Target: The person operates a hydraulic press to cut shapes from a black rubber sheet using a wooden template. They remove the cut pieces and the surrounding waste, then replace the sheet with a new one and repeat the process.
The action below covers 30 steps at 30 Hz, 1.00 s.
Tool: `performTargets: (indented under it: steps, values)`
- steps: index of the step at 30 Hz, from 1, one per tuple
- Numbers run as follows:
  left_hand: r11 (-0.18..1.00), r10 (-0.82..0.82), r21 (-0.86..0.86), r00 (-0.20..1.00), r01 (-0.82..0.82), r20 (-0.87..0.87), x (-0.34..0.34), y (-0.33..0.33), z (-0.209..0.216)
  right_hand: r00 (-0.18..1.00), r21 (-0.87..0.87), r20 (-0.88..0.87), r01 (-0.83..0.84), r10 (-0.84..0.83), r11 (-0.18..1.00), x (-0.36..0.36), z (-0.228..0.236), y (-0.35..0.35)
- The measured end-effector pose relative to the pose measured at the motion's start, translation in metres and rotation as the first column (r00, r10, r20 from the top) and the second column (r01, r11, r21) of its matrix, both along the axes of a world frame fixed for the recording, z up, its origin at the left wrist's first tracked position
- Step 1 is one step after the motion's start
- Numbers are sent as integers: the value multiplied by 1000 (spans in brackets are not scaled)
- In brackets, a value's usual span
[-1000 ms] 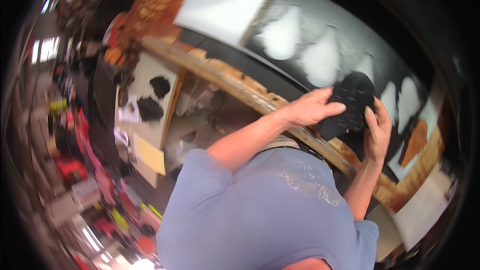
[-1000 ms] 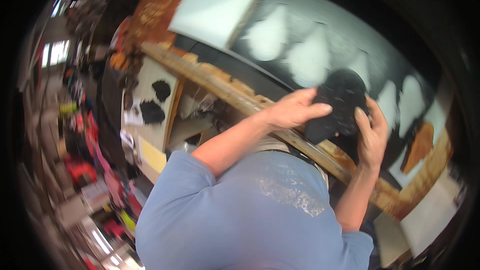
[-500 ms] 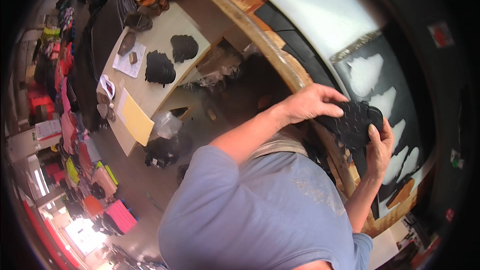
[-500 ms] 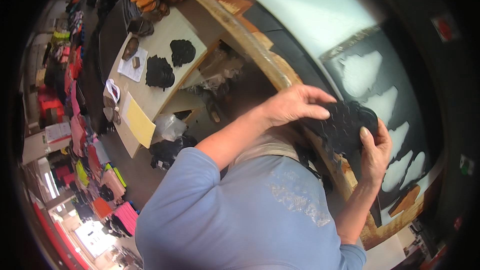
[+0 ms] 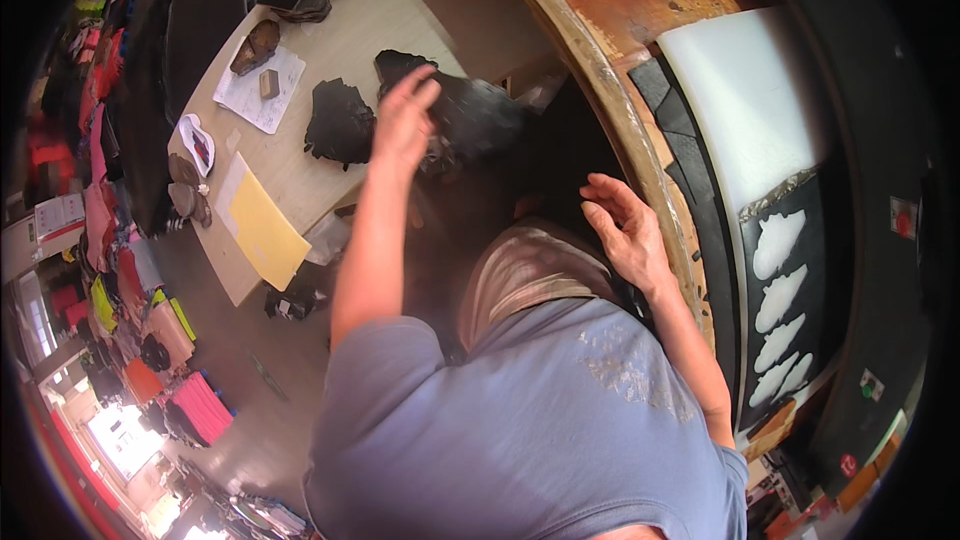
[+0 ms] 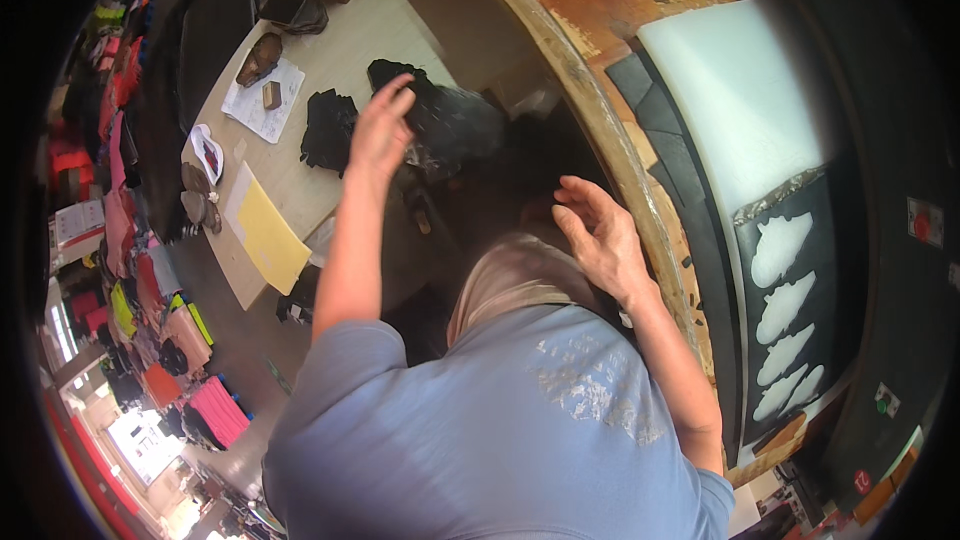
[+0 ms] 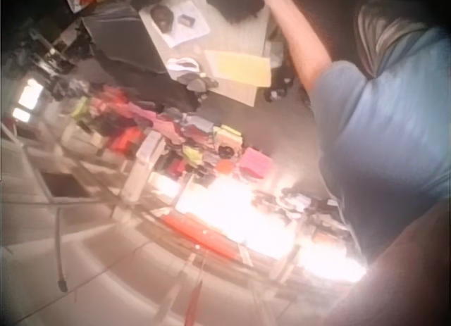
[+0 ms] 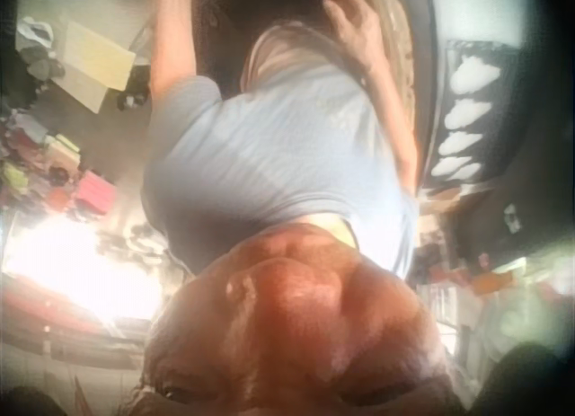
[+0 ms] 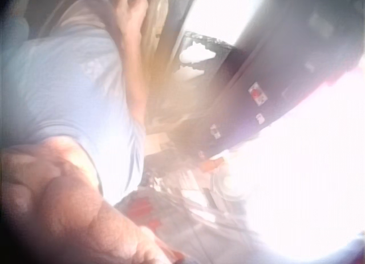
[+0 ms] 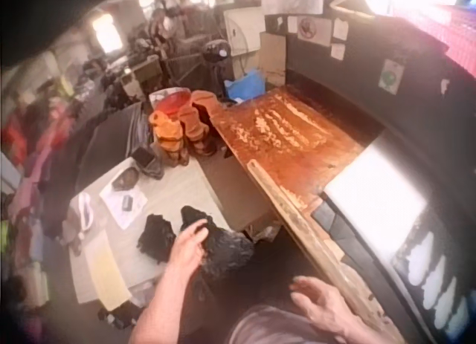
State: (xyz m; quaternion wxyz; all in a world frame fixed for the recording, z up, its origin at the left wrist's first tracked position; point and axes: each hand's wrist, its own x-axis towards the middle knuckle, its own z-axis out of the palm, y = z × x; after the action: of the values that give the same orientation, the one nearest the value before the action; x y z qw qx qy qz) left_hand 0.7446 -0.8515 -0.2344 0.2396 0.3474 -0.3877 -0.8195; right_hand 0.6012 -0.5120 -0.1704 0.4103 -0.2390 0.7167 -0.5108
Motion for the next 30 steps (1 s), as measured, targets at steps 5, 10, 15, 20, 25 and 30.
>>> performTargets:
  steps: [5, 10, 15, 20, 25, 30]
  values:
    - [986, 36, -164, 943, 20, 332, 3, -118, -39, 998, 101, 34, 49, -52, 994, -3, -11, 1]
    - [861, 228, -483, 730, 157, 644, -6, -160, -93, 996, 219, -86, -7, 26, 976, -5, -3, -11]
    - [448, 463, -673, 491, 589, 738, 10, -175, -139, 974, 222, -191, -74, 118, 972, -8, 17, -17]
    - [326, 604, -813, 555, 483, 572, -2, -173, -120, 927, -14, -325, -204, 188, 979, -8, 36, -17]
    - [344, 339, -932, 912, 110, 233, -68, -59, -24, 912, -193, -402, 5, -84, 981, -11, 60, 15]
    - [205, -348, -934, 914, 292, 209, -150, 149, 65, 580, -372, -585, 428, -567, 823, -23, 71, 95]
